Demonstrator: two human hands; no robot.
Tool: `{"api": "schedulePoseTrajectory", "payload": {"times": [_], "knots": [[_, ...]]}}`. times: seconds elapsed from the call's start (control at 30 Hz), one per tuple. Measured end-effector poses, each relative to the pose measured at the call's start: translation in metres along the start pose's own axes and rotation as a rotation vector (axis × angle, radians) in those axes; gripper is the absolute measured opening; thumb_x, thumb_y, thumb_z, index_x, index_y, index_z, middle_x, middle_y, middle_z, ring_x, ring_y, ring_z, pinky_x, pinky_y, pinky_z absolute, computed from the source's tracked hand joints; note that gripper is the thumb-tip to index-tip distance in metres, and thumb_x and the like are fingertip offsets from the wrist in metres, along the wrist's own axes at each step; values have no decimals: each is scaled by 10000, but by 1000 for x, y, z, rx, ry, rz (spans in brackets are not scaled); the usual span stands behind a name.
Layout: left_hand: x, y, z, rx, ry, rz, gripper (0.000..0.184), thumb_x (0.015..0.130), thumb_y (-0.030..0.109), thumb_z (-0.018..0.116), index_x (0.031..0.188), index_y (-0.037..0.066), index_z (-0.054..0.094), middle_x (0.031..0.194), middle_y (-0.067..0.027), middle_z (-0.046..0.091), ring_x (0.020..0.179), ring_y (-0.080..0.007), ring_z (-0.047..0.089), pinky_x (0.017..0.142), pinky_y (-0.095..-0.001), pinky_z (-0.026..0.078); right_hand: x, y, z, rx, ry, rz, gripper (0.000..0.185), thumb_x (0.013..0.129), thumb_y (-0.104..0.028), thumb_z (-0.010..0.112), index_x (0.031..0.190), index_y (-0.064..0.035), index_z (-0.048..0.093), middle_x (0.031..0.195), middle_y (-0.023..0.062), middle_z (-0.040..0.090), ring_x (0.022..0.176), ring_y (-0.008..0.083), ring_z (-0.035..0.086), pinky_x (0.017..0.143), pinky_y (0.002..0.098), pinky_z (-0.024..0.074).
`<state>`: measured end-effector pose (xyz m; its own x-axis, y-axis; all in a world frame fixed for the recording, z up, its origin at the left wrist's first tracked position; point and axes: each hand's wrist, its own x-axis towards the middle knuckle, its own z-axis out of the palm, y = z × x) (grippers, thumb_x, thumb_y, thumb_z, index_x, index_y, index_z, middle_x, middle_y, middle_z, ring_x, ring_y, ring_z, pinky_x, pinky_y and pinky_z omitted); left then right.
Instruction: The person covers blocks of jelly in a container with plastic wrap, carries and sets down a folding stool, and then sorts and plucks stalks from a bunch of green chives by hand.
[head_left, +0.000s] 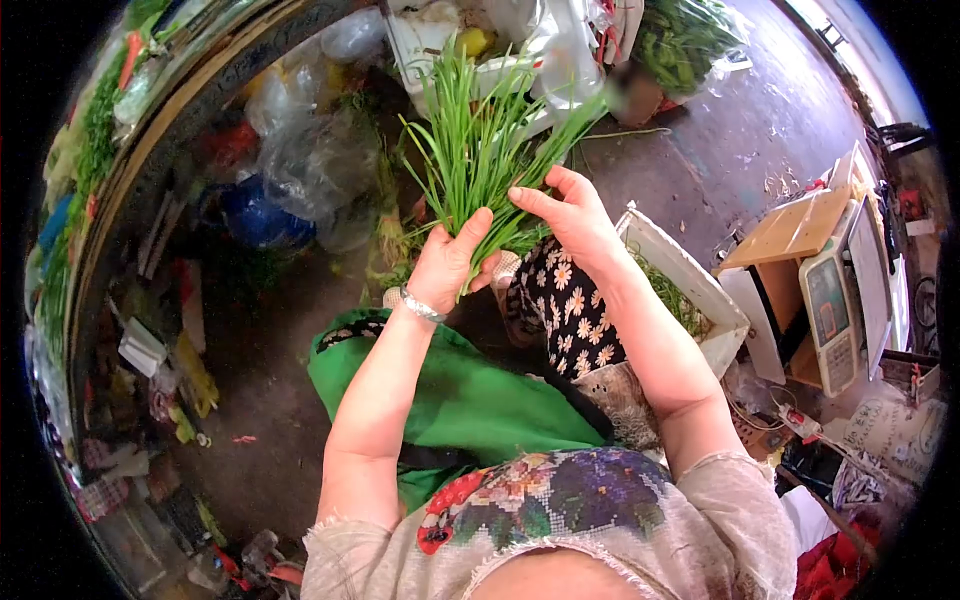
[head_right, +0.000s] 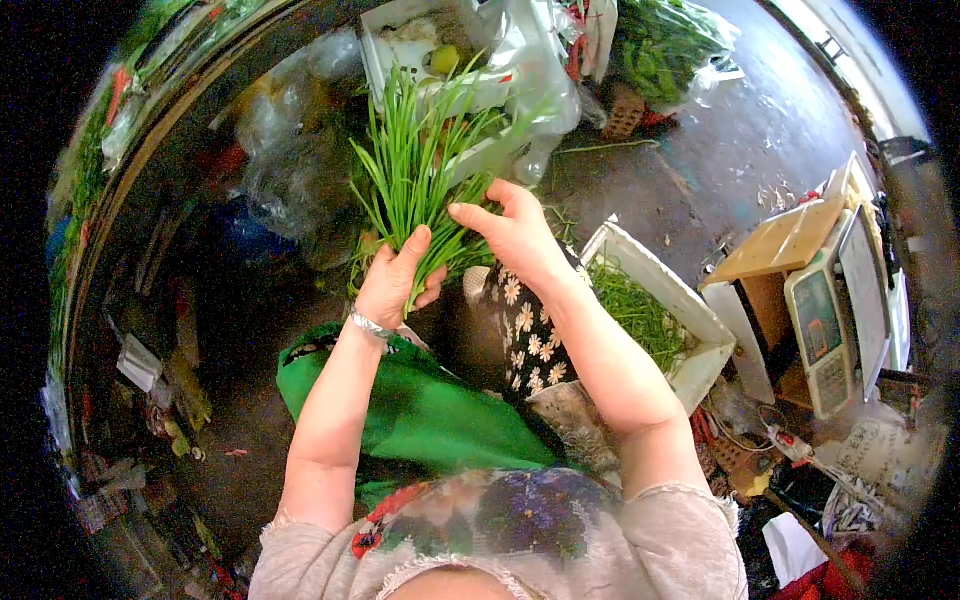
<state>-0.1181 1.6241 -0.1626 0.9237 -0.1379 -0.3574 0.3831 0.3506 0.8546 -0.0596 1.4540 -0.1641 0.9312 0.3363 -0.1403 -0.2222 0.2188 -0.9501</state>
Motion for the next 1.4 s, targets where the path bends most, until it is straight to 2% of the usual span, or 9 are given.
{"api": "schedulePoseTrajectory", "payload": {"times": [0.33, 0.57, 0.67, 0.73, 0.77, 0.8, 1.03, 1.3, 1.4], "knots": [[0, 3, -5, -106, 50, 16, 186, 869, 184, 685, 942, 80, 548, 657, 18, 520, 477, -74, 465, 335, -202, 327, -1, -6, -23, 46, 186, -96, 232, 847, -169, 685, 983, 16, 651, 891, 41, 661, 819, 109, 571, 774, 254, 437], [0, 1, -8, -97, 12, -20, 156, 862, 158, 690, 886, 77, 559, 637, 25, 501, 472, -69, 456, 338, -200, 335, -4, -4, -62, 14, 493, -206, 311, 881, -147, 647, 1170, -59, 574, 994, 16, 634, 871, 75, 541, 727, 221, 421], [0, 1, -6, -60, 21, -26, 154, 865, 160, 683, 876, 79, 553, 632, 27, 496, 468, -65, 449, 339, -198, 330, -2, -10, -75, -133, 654, -579, 314, 880, -68, 631, 1184, -70, 554, 1044, 36, 603, 967, 116, 541, 843, 254, 434], [0, 1, -6, -24, 38, -33, 158, 867, 163, 678, 867, 83, 541, 618, 30, 483, 461, -63, 437, 341, -197, 322, -7, -25, -76, -451, 684, -669, 241, 861, -51, 634, 1100, -70, 605, 1038, 52, 611, 972, 147, 553, 868, 277, 435], [1, 0, -5, -8, 51, -37, 167, 863, 161, 679, 864, 84, 531, 603, 31, 471, 454, -64, 426, 341, -199, 315, -10, -34, -76, -808, 667, -787, 198, 833, -35, 644, 1030, -60, 639, 1048, 74, 609, 979, 204, 565, 878, 316, 443], [1, 0, -5, -5, 45, -40, 167, 863, 161, 679, 864, 84, 531, 603, 31, 471, 454, -64, 426, 341, -199, 315, -11, -42, -70, -866, 583, -822, 199, 819, -26, 639, 1016, -57, 644, 1053, 98, 600, 992, 264, 568, 877, 340, 454], [3, -2, -9, 53, 29, -41, 174, 844, 158, 700, 881, 86, 546, 604, 33, 478, 452, -70, 424, 338, -213, 304, 2, -45, -58, -1198, 141, -812, 177, 782, -38, 598, 954, -75, 619, 931, 100, 582, 906, 303, 582, 780, 389, 479], [3, 0, -5, 56, 23, -78, 184, 840, 147, 708, 902, 87, 545, 629, 34, 500, 451, -67, 428, 342, -208, 303, -5, -30, -53, -990, 243, -613, 124, 823, -88, 619, 928, -78, 683, 917, 105, 637, 808, 291, 631, 711, 342, 500], [3, 1, -3, 51, 11, -90, 202, 838, 146, 710, 926, 86, 538, 640, 31, 505, 460, -68, 434, 343, -208, 300, -2, -30, -52, -737, 286, -513, 129, 838, -100, 631, 940, -52, 693, 857, 78, 673, 746, 190, 638, 680, 287, 486]]}}
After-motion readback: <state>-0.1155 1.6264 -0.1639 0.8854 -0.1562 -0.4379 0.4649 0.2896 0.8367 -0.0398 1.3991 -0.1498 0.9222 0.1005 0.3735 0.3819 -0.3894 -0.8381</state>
